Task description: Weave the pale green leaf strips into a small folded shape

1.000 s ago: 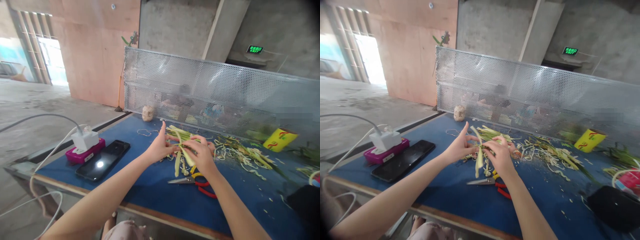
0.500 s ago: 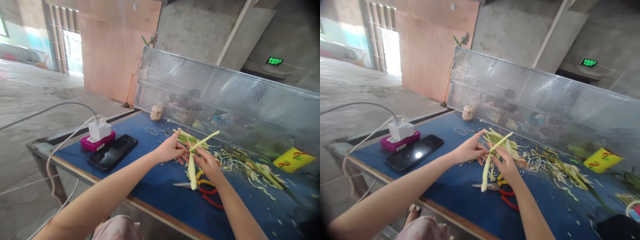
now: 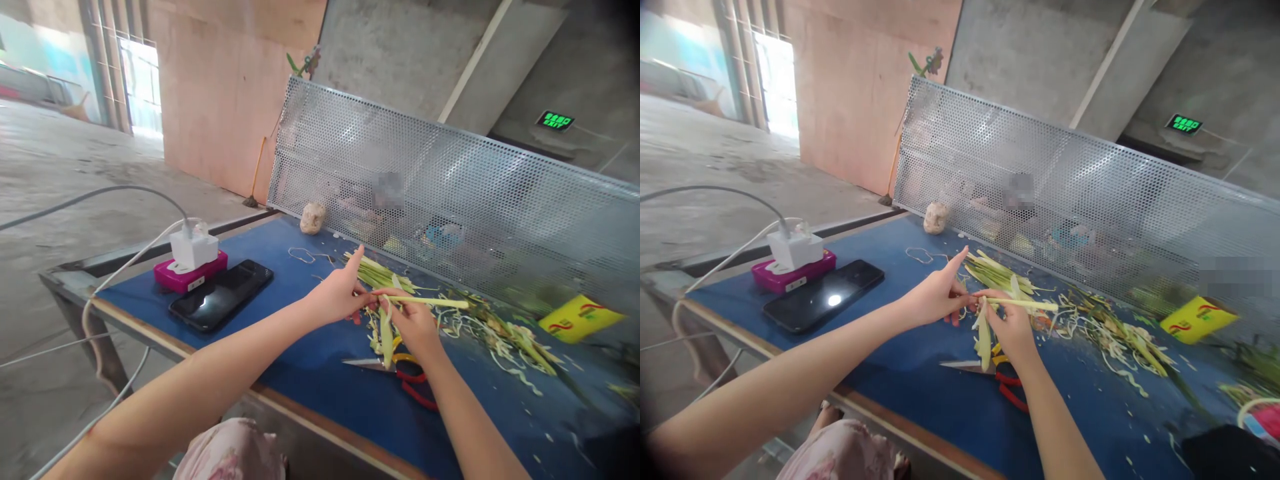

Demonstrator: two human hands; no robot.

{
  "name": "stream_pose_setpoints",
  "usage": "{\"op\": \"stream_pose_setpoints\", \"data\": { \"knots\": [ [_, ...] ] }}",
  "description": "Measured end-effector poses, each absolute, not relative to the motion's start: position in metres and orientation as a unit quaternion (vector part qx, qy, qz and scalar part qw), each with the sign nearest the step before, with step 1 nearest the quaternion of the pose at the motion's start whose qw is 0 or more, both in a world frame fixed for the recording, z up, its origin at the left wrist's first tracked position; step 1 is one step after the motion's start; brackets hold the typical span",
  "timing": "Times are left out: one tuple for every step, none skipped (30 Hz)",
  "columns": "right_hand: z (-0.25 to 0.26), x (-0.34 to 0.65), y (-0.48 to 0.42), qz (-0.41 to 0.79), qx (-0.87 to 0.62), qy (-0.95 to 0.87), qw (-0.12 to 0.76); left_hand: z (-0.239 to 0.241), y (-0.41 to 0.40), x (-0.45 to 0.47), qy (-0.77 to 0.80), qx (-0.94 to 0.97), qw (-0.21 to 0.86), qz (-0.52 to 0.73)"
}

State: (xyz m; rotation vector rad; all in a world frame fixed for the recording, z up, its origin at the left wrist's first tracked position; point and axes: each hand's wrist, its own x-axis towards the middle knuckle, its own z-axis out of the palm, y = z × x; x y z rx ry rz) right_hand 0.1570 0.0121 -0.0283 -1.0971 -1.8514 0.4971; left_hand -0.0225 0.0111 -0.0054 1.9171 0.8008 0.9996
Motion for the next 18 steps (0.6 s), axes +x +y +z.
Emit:
{"op": "stream_pose_setpoints", "data": {
  "knots": [
    [-0.027,0.158,0.012,0.213,-0.449,-0.749,0.439,-0.005,0.011,-0.023,0.323,0.768,0.392,0.389],
    [-0.026,0.158,0.012,0.226,-0.453,-0.748,0.429,-0.004,0.012,-0.024,0.329,0.777,0.377,0.382],
    [-0.026,0.158,0.012,0.237,-0.457,-0.746,0.423,-0.003,0.012,-0.024,0.336,0.785,0.362,0.374],
    [-0.025,0.158,0.012,0.248,-0.462,-0.742,0.419,-0.003,0.013,-0.025,0.343,0.792,0.349,0.366],
    [-0.025,0.158,0.012,0.257,-0.469,-0.735,0.418,-0.002,0.013,-0.025,0.349,0.798,0.336,0.359],
    [-0.025,0.158,0.012,0.268,-0.478,-0.724,0.419,-0.002,0.014,-0.024,0.355,0.804,0.320,0.354],
    [-0.026,0.158,0.013,0.281,-0.486,-0.713,0.421,-0.002,0.014,-0.024,0.366,0.808,0.296,0.356],
    [-0.027,0.158,0.013,0.295,-0.493,-0.697,0.429,-0.003,0.015,-0.023,0.379,0.810,0.259,0.365],
    [-0.028,0.157,0.014,0.312,-0.495,-0.679,0.443,-0.004,0.014,-0.022,0.398,0.807,0.207,0.385],
    [-0.029,0.157,0.015,0.329,-0.491,-0.659,0.464,-0.005,0.014,-0.020,0.416,0.799,0.146,0.409],
    [-0.029,0.156,0.016,0.346,-0.480,-0.639,0.491,-0.006,0.012,-0.019,0.427,0.790,0.088,0.432],
    [-0.030,0.155,0.016,0.364,-0.465,-0.620,0.517,-0.007,0.011,-0.017,0.426,0.785,0.047,0.448],
    [-0.030,0.154,0.016,0.381,-0.447,-0.602,0.540,-0.008,0.008,-0.015,0.415,0.788,0.033,0.453],
    [-0.030,0.152,0.016,0.399,-0.430,-0.587,0.558,-0.009,0.006,-0.013,0.398,0.797,0.044,0.451],
    [-0.030,0.150,0.015,0.415,-0.413,-0.576,0.571,-0.010,0.003,-0.012,0.374,0.812,0.089,0.439],
    [-0.029,0.148,0.014,0.427,-0.399,-0.567,0.581,-0.011,0.001,-0.010,0.359,0.814,0.147,0.432],
    [-0.029,0.146,0.013,0.437,-0.387,-0.560,0.588,-0.012,0.000,-0.009,0.352,0.807,0.200,0.429],
    [-0.028,0.144,0.012,0.444,-0.377,-0.555,0.594,-0.013,-0.001,-0.008,0.342,0.800,0.236,0.432]
  ]
}}
